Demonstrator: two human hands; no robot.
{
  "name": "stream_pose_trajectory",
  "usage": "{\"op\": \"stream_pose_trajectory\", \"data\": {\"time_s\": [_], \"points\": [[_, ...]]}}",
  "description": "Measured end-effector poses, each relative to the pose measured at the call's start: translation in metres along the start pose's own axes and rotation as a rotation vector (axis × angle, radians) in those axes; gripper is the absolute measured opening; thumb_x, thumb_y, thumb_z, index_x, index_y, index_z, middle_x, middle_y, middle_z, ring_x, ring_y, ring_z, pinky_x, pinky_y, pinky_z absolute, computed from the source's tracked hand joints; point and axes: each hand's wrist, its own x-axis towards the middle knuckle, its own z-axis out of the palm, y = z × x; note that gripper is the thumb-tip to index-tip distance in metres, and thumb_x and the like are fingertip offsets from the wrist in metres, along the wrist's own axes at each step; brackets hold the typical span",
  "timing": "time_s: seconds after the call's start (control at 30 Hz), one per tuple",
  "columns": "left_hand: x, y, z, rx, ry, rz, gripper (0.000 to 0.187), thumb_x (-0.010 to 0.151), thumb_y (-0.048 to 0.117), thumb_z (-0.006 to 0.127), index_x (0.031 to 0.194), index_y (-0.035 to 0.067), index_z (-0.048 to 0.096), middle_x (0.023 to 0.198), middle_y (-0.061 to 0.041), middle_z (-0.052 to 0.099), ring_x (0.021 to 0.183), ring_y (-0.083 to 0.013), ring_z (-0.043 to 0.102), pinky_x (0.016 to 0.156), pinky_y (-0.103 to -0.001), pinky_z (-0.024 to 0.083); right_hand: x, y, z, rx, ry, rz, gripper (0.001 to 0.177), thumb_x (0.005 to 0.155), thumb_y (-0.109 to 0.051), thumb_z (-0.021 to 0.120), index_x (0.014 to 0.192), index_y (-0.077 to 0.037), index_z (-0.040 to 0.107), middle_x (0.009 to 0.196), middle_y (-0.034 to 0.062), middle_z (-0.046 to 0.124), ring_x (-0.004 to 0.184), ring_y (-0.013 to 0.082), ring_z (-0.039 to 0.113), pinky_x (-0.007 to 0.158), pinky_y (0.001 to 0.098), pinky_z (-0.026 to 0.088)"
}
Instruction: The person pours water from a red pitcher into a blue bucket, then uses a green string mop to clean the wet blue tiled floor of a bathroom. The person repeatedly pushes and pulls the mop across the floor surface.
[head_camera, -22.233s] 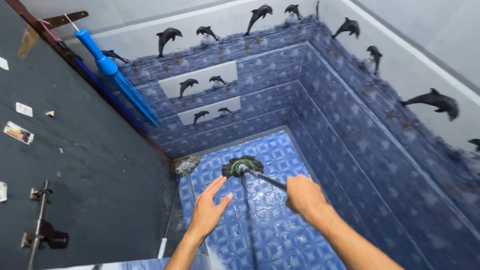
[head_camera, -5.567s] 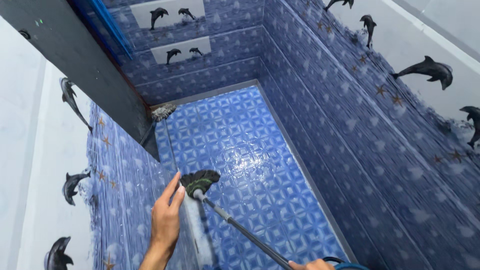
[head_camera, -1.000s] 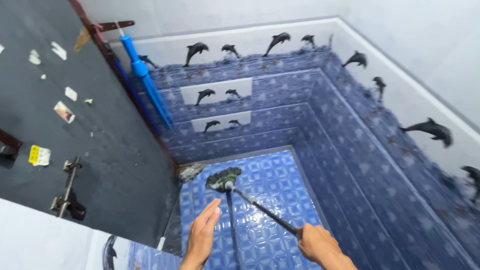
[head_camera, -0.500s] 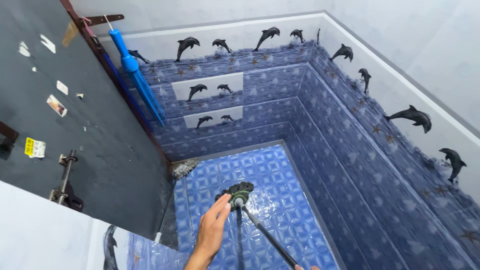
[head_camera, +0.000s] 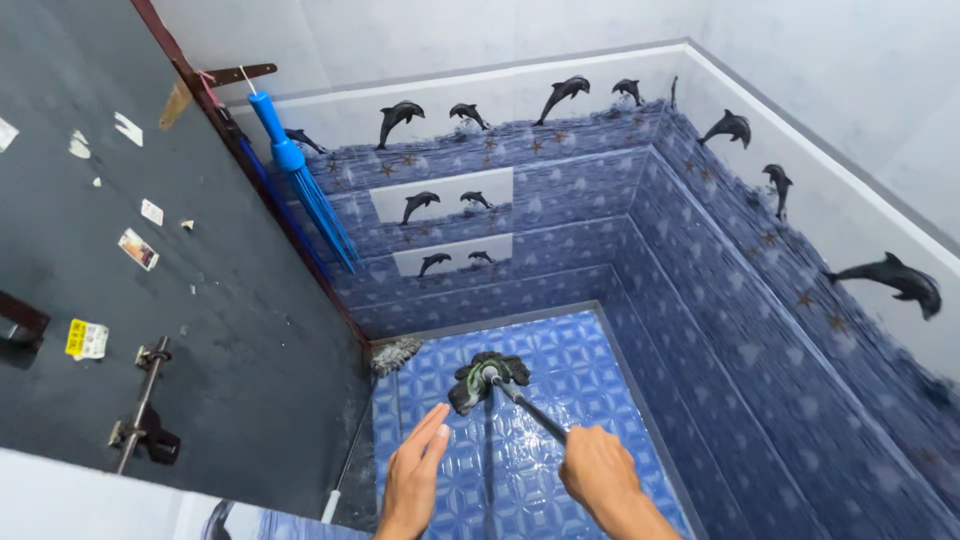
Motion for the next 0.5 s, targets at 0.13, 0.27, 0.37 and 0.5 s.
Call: {"op": "stream_pose_trajectory", "data": {"time_s": [0.13, 0.27, 0.37, 0.5], "points": [[0.02, -0.008, 0.006, 0.019, 0.028, -0.017, 0.05, 0.096, 0.031, 0.054, 0.137, 0.004, 0.064, 0.148, -0.011, 0.062, 0.142, -0.0222, 0.053, 0.115, -0.032, 0.037, 0.053, -0.014, -0.023, 0.024, -0.061, 0.049, 0.015, 0.081, -0.009, 0.066, 0.089, 0.002, 0.071, 0.092, 0.0264, 0.071, 0.093, 0.0452, 0.071, 0.083, 0.0524, 0.058], [0.039, -0.014, 0.008, 0.031, 0.062, -0.034, 0.05, 0.094, 0.03, 0.057, 0.137, 0.007, 0.065, 0.148, -0.009, 0.063, 0.142, -0.021, 0.053, 0.116, -0.033, 0.036, 0.092, -0.021, -0.021, 0.047, -0.045, 0.07, 0.016, 0.084, -0.008, 0.062, 0.092, 0.0, 0.074, 0.096, 0.0256, 0.073, 0.096, 0.0446, 0.071, 0.085, 0.0531, 0.058], [0.043, -0.013, 0.005, 0.032, 0.103, -0.083, 0.05, 0.093, 0.031, 0.059, 0.138, 0.009, 0.065, 0.147, -0.008, 0.063, 0.142, -0.02, 0.054, 0.113, -0.034, 0.039, 0.108, -0.023, -0.018, 0.06, -0.091, 0.086, 0.018, 0.084, -0.008, 0.063, 0.095, 0.001, 0.075, 0.098, 0.0267, 0.072, 0.099, 0.0444, 0.071, 0.087, 0.0516, 0.059], [0.04, -0.006, 0.002, 0.047, 0.11, -0.049, 0.05, 0.094, 0.031, 0.058, 0.138, 0.007, 0.064, 0.148, -0.01, 0.062, 0.143, -0.021, 0.053, 0.115, -0.033, 0.037, 0.126, -0.02, -0.02, 0.03, -0.085, 0.062, 0.019, 0.086, -0.009, 0.062, 0.097, 0.0, 0.075, 0.098, 0.0257, 0.073, 0.098, 0.0431, 0.073, 0.086, 0.0505, 0.059]]}}
